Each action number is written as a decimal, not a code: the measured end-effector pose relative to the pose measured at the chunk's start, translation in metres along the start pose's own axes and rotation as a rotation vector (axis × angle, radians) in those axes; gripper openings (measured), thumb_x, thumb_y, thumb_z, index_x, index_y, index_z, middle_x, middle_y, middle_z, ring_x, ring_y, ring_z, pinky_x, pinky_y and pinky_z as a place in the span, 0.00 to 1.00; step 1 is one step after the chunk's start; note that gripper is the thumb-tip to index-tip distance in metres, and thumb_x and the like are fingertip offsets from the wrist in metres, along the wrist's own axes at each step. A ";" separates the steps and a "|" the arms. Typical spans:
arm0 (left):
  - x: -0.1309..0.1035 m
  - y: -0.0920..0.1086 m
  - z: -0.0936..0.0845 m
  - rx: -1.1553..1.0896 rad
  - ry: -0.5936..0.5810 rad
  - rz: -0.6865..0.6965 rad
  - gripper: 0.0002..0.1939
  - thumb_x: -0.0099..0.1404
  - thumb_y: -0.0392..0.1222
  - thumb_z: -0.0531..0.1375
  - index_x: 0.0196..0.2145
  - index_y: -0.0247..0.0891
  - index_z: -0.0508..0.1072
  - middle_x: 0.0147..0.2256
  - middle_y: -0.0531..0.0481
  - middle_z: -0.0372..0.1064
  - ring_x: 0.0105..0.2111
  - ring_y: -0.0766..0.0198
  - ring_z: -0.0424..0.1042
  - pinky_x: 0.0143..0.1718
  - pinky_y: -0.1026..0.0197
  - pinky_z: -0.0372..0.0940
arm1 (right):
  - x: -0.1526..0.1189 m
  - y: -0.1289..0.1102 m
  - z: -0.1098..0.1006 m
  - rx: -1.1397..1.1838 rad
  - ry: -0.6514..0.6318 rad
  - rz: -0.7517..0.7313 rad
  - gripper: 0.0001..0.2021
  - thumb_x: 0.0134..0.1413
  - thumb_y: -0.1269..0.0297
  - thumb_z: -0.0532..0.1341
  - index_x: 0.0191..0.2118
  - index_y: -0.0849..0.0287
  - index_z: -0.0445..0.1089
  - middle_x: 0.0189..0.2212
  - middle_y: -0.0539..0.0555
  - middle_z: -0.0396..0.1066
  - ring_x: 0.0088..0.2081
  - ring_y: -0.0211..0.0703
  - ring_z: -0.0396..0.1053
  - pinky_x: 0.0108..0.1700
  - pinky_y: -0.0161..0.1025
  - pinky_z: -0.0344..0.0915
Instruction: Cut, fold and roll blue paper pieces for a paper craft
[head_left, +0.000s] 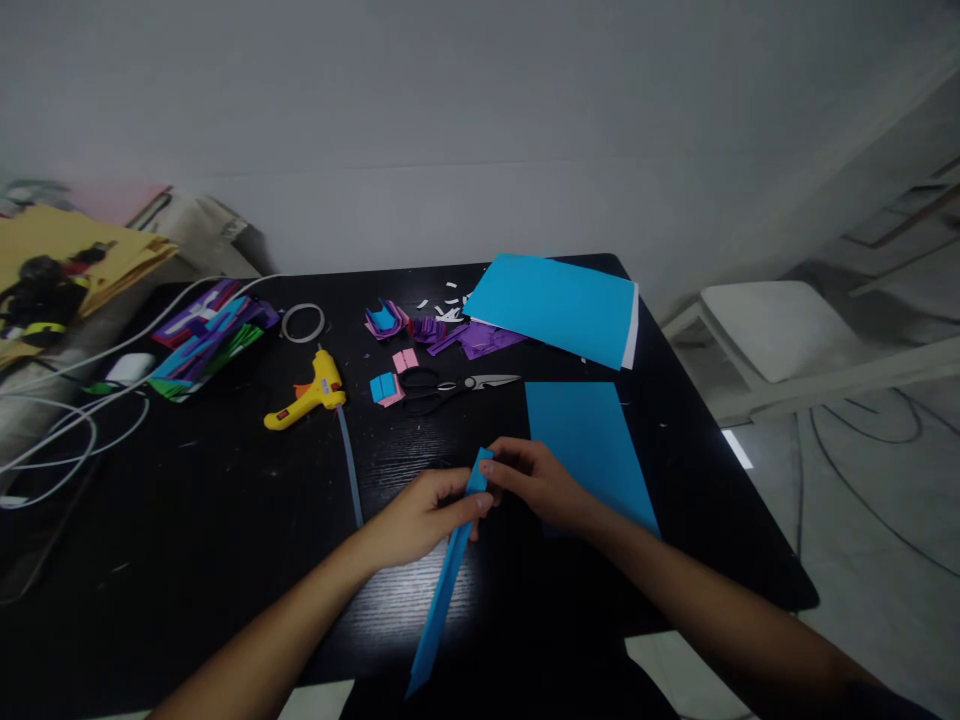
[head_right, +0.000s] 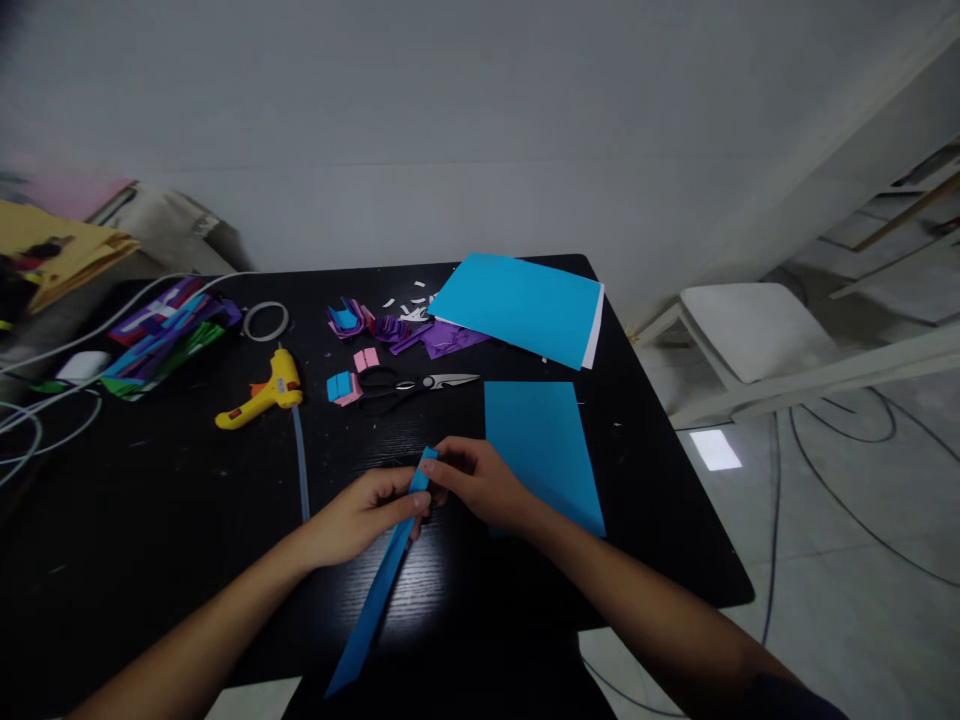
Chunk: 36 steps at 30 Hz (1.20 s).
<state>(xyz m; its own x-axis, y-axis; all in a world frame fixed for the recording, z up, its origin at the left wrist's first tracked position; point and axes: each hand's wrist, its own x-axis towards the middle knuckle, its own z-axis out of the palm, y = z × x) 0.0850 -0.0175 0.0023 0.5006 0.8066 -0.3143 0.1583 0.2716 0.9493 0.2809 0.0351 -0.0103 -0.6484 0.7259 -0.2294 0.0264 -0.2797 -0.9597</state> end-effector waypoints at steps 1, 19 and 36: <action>0.000 0.000 0.000 0.001 -0.001 0.003 0.17 0.72 0.53 0.57 0.34 0.35 0.73 0.29 0.51 0.70 0.30 0.64 0.70 0.36 0.62 0.65 | 0.000 0.000 0.000 -0.002 0.000 0.000 0.17 0.58 0.48 0.66 0.33 0.60 0.72 0.25 0.49 0.71 0.29 0.39 0.69 0.35 0.37 0.66; 0.000 0.000 0.000 -0.004 0.004 -0.013 0.17 0.72 0.52 0.57 0.33 0.35 0.72 0.28 0.51 0.71 0.29 0.65 0.70 0.36 0.62 0.65 | 0.000 0.001 0.001 0.002 0.003 -0.008 0.17 0.59 0.48 0.66 0.33 0.60 0.72 0.25 0.50 0.72 0.28 0.39 0.69 0.35 0.37 0.65; -0.004 0.001 0.001 -0.054 0.006 -0.018 0.13 0.65 0.46 0.65 0.43 0.35 0.73 0.29 0.54 0.67 0.27 0.67 0.68 0.31 0.63 0.66 | 0.001 0.003 0.001 0.060 0.048 -0.024 0.16 0.57 0.50 0.67 0.32 0.60 0.72 0.24 0.49 0.70 0.28 0.38 0.68 0.34 0.37 0.66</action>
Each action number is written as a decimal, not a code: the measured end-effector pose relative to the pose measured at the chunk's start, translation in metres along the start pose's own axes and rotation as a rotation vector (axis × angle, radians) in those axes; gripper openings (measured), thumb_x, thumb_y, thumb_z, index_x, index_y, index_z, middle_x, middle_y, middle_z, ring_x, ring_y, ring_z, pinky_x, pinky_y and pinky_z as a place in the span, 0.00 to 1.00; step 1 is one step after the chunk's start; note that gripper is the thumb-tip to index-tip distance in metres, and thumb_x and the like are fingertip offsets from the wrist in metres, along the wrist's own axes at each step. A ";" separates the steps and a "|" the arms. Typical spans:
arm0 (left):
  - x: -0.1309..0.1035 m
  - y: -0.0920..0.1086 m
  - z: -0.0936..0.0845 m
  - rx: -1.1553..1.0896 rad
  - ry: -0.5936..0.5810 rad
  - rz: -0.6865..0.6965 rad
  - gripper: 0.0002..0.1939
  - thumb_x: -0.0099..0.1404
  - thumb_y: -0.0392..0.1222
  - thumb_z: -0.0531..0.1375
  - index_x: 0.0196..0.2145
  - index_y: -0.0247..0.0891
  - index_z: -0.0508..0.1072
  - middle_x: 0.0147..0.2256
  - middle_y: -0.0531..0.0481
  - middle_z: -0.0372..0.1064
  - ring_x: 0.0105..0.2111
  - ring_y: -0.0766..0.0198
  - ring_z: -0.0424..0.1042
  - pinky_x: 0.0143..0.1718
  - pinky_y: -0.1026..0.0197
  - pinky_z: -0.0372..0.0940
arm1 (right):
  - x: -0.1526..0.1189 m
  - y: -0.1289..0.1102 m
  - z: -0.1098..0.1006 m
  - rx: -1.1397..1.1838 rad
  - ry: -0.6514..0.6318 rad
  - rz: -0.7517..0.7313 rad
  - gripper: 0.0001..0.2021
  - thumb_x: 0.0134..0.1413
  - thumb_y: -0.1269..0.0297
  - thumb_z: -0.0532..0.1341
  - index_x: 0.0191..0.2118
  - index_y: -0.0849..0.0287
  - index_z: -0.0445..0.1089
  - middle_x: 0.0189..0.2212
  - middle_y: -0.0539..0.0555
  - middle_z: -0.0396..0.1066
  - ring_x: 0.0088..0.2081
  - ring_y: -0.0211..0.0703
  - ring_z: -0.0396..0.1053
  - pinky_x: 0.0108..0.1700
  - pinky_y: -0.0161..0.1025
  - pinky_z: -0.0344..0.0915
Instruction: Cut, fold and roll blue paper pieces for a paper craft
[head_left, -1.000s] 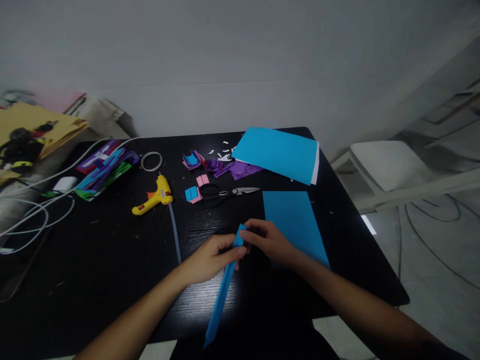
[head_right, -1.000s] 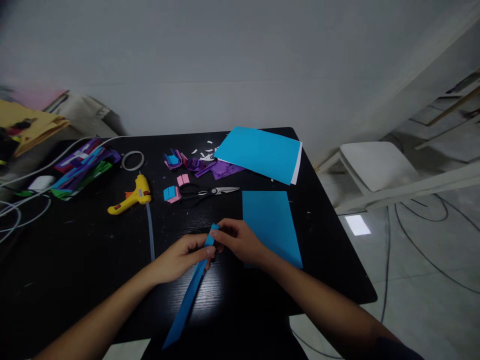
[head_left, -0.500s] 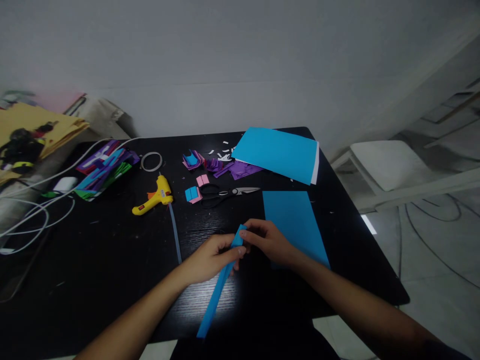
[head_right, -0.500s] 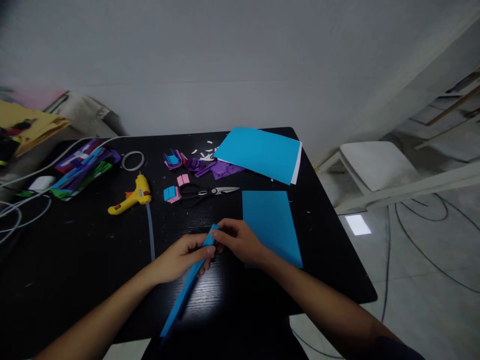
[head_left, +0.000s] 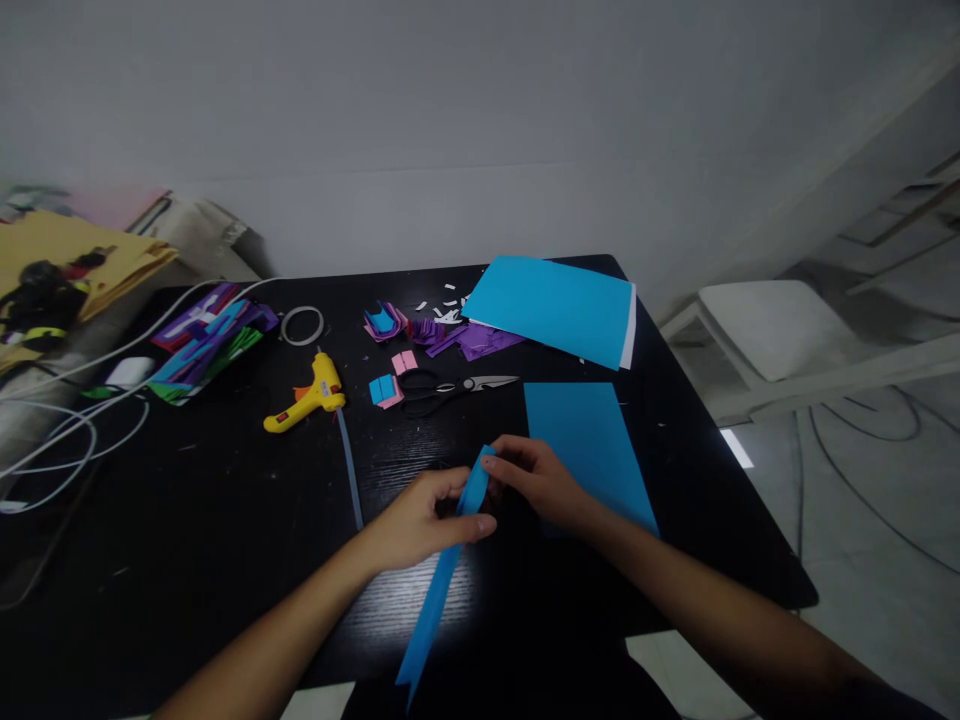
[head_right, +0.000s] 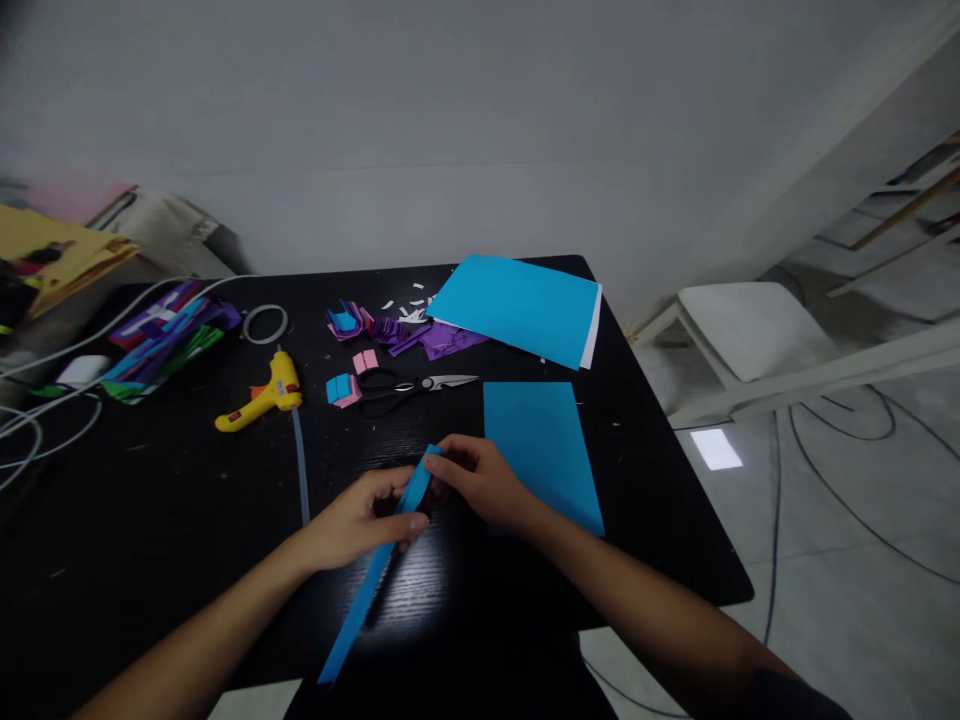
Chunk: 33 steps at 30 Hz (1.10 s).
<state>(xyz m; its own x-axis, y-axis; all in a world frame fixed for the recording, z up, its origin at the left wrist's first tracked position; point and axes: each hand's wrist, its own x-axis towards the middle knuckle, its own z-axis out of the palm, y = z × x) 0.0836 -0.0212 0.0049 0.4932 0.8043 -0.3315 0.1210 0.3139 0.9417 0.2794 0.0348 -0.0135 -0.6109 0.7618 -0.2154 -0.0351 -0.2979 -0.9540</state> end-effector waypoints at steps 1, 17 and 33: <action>0.000 0.000 0.000 -0.013 -0.002 -0.009 0.13 0.65 0.46 0.64 0.43 0.35 0.73 0.29 0.54 0.67 0.26 0.68 0.68 0.30 0.63 0.66 | 0.000 0.001 0.000 -0.001 0.003 -0.004 0.16 0.58 0.50 0.67 0.32 0.60 0.72 0.24 0.49 0.70 0.27 0.37 0.68 0.34 0.37 0.66; -0.001 -0.007 -0.005 -0.135 -0.144 -0.073 0.12 0.67 0.47 0.63 0.35 0.34 0.72 0.25 0.51 0.72 0.22 0.68 0.71 0.26 0.65 0.68 | -0.004 0.002 -0.004 0.006 -0.176 -0.109 0.27 0.46 0.70 0.74 0.53 0.52 0.69 0.42 0.50 0.72 0.40 0.40 0.73 0.42 0.39 0.70; 0.000 -0.008 -0.008 -0.146 -0.204 -0.137 0.17 0.69 0.51 0.61 0.40 0.32 0.76 0.24 0.50 0.74 0.19 0.68 0.72 0.21 0.67 0.68 | -0.005 -0.005 -0.006 -0.198 -0.093 -0.074 0.07 0.49 0.63 0.73 0.34 0.58 0.79 0.32 0.51 0.76 0.35 0.41 0.73 0.41 0.38 0.67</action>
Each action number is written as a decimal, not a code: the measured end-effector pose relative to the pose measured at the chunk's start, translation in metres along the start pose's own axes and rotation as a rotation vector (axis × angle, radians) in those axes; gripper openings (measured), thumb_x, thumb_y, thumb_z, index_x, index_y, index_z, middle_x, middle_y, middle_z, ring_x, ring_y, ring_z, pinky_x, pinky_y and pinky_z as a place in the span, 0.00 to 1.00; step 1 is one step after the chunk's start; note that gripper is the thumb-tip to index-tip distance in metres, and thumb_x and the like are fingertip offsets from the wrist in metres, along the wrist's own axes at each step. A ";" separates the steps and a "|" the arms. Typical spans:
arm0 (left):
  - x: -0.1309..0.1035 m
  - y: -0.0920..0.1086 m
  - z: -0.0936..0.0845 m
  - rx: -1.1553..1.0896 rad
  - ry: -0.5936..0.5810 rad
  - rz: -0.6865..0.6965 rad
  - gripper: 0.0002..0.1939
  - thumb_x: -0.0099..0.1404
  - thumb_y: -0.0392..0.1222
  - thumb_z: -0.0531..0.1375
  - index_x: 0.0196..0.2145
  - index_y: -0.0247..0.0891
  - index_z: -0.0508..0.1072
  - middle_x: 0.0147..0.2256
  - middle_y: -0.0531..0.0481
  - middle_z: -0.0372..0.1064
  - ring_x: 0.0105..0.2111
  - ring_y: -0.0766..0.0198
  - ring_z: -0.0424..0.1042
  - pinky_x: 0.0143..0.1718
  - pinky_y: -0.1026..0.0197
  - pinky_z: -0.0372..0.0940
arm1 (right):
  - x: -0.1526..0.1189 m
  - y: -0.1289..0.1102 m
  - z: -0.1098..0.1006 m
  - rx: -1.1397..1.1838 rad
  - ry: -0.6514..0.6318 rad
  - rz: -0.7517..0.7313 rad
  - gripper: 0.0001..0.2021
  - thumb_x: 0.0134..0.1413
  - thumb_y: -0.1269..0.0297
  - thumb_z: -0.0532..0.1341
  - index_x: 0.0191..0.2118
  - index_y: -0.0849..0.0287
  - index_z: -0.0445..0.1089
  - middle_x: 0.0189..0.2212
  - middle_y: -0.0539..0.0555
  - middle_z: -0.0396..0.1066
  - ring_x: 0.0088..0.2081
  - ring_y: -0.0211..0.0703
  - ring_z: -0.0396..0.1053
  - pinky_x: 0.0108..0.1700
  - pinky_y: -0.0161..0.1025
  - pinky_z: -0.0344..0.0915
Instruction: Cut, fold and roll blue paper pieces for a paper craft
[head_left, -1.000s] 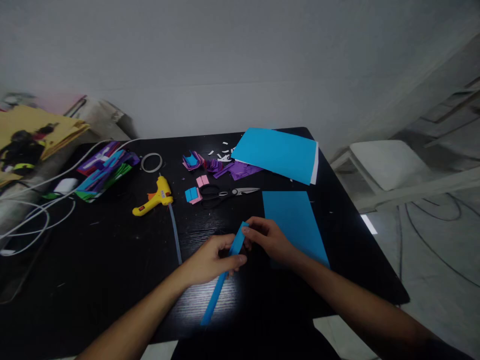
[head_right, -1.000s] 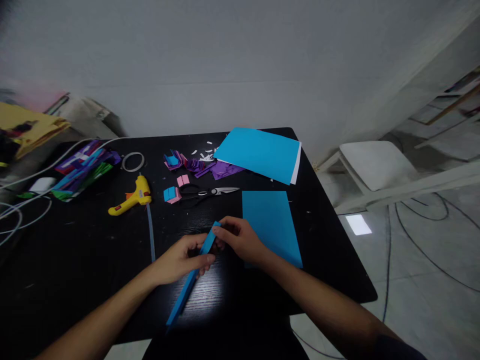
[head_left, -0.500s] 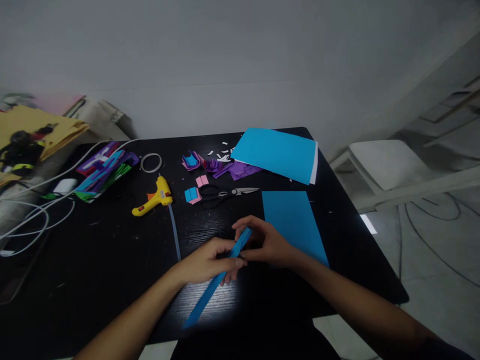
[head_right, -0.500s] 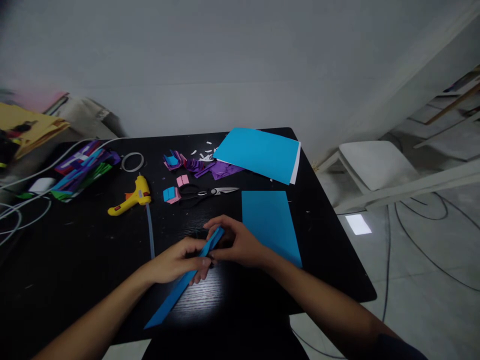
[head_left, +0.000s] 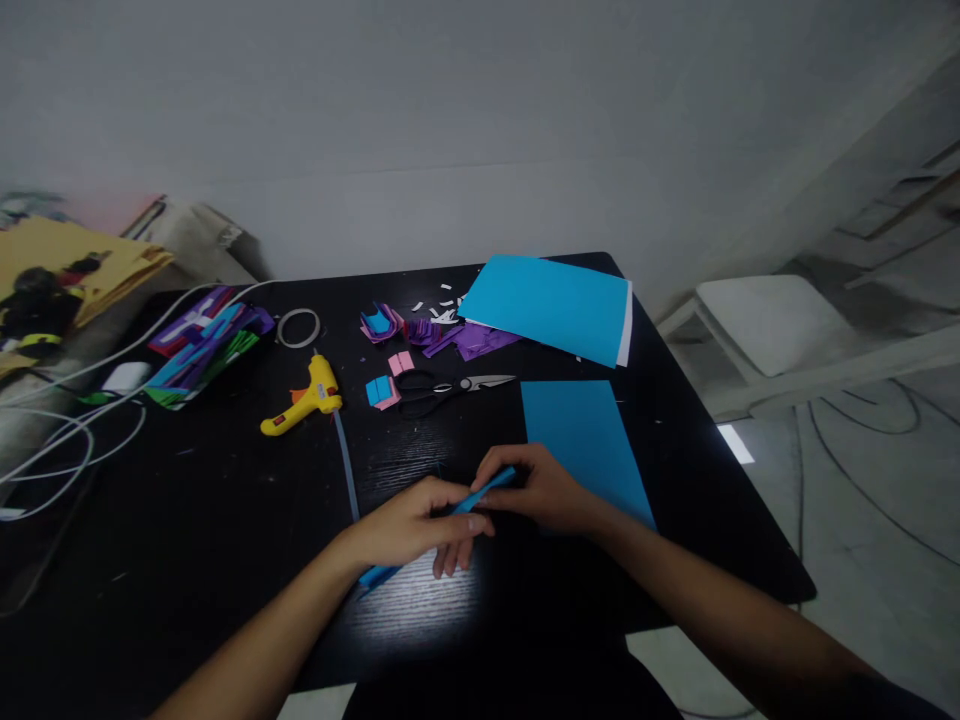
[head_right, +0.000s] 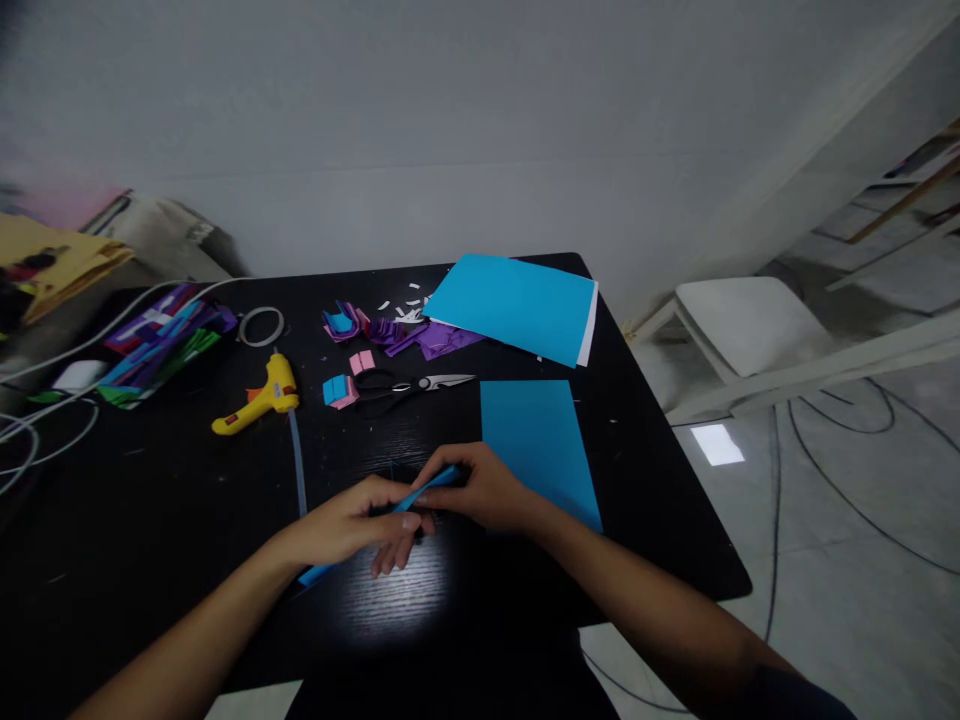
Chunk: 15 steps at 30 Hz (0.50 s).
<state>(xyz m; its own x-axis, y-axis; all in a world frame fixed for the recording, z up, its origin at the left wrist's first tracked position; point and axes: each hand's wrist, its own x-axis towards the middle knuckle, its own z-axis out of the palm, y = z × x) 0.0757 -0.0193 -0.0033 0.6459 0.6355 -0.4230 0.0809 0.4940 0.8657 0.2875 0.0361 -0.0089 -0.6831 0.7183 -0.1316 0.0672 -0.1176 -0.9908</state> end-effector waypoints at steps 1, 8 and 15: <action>0.000 -0.001 0.000 -0.004 0.005 0.000 0.17 0.69 0.51 0.61 0.40 0.32 0.76 0.24 0.50 0.74 0.19 0.68 0.72 0.21 0.67 0.68 | 0.000 -0.001 0.000 0.005 0.001 0.010 0.07 0.50 0.63 0.72 0.35 0.58 0.79 0.32 0.51 0.77 0.36 0.41 0.73 0.41 0.38 0.67; 0.003 -0.001 0.001 -0.033 0.051 -0.026 0.14 0.67 0.49 0.64 0.37 0.33 0.73 0.23 0.50 0.75 0.18 0.68 0.72 0.20 0.68 0.68 | 0.003 0.003 -0.001 0.271 -0.018 0.048 0.09 0.54 0.65 0.68 0.42 0.58 0.75 0.31 0.50 0.74 0.30 0.37 0.71 0.36 0.37 0.70; 0.003 0.001 0.004 -0.029 0.058 -0.034 0.12 0.68 0.48 0.62 0.39 0.34 0.71 0.22 0.51 0.74 0.15 0.70 0.70 0.18 0.69 0.67 | 0.004 0.008 -0.001 0.370 -0.052 0.014 0.18 0.54 0.57 0.70 0.48 0.58 0.71 0.35 0.51 0.72 0.31 0.38 0.74 0.30 0.34 0.71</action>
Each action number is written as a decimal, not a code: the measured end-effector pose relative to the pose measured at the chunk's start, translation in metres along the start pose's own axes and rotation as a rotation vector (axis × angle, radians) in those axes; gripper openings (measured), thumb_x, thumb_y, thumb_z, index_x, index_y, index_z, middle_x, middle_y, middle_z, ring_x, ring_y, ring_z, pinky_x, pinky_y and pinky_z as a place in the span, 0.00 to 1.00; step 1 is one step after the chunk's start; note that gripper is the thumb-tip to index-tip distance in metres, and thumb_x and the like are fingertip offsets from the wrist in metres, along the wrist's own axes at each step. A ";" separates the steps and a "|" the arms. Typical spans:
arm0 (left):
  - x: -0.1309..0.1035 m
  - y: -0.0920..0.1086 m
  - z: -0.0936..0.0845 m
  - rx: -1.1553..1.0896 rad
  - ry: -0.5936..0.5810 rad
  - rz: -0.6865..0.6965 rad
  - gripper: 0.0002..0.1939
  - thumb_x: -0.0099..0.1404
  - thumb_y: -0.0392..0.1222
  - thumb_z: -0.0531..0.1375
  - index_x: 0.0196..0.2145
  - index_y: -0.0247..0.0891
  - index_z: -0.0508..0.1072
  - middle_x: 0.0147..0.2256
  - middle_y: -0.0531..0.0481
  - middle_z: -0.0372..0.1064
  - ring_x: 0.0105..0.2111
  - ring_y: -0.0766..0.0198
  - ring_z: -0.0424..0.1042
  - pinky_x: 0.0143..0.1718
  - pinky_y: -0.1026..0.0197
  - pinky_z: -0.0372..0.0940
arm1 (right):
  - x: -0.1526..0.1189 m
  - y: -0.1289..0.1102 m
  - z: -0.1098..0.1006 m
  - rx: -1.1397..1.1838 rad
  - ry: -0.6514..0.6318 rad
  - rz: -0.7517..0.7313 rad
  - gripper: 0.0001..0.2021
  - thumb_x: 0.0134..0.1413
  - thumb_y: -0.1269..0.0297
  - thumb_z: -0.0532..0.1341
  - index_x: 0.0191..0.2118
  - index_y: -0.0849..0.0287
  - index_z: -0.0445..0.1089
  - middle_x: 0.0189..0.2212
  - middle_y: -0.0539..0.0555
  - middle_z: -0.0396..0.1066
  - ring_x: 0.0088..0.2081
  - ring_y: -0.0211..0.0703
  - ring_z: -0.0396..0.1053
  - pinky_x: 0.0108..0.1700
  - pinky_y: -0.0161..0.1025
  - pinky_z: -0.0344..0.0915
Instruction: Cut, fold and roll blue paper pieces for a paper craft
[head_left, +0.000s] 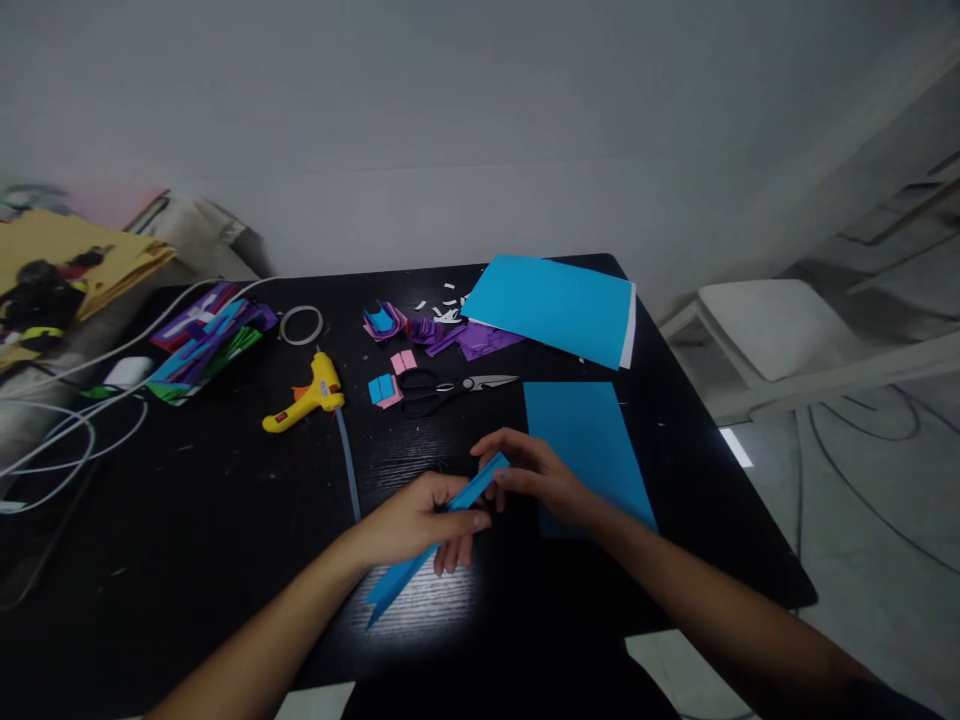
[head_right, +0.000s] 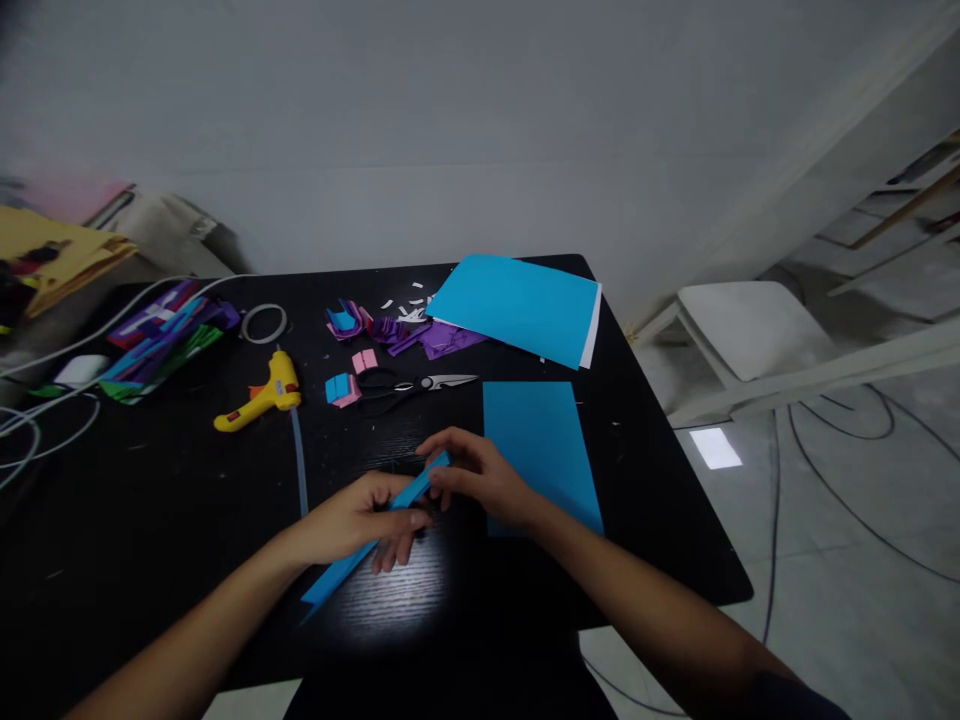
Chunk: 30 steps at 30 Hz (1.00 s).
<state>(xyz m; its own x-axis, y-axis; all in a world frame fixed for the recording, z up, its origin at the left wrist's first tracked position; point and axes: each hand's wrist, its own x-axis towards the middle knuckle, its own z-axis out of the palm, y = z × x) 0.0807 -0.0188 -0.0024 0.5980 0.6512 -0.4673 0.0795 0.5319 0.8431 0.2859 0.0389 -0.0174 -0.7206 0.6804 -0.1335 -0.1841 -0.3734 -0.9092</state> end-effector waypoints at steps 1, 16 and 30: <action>0.000 0.000 0.000 0.004 0.002 0.001 0.12 0.68 0.48 0.62 0.39 0.34 0.72 0.22 0.52 0.74 0.15 0.70 0.69 0.18 0.69 0.66 | 0.000 0.000 0.001 -0.022 0.025 0.011 0.18 0.53 0.56 0.70 0.46 0.58 0.71 0.34 0.51 0.72 0.29 0.37 0.73 0.29 0.33 0.71; 0.001 -0.004 0.006 0.222 0.275 0.249 0.18 0.72 0.52 0.58 0.37 0.33 0.74 0.25 0.52 0.71 0.22 0.69 0.71 0.25 0.66 0.68 | 0.001 0.004 0.007 -0.150 0.181 0.021 0.16 0.48 0.56 0.74 0.36 0.60 0.72 0.23 0.45 0.71 0.22 0.34 0.69 0.27 0.33 0.66; 0.000 -0.003 0.004 0.270 0.339 0.252 0.16 0.71 0.51 0.58 0.35 0.35 0.72 0.24 0.52 0.72 0.23 0.68 0.69 0.27 0.66 0.62 | 0.002 0.005 0.008 -0.104 0.288 -0.069 0.16 0.46 0.59 0.75 0.36 0.58 0.71 0.27 0.47 0.73 0.24 0.35 0.71 0.29 0.34 0.70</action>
<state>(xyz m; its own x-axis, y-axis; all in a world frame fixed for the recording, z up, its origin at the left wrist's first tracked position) 0.0837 -0.0223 -0.0035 0.3360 0.9044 -0.2629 0.1963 0.2058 0.9587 0.2782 0.0341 -0.0189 -0.4872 0.8580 -0.1626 -0.1458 -0.2635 -0.9536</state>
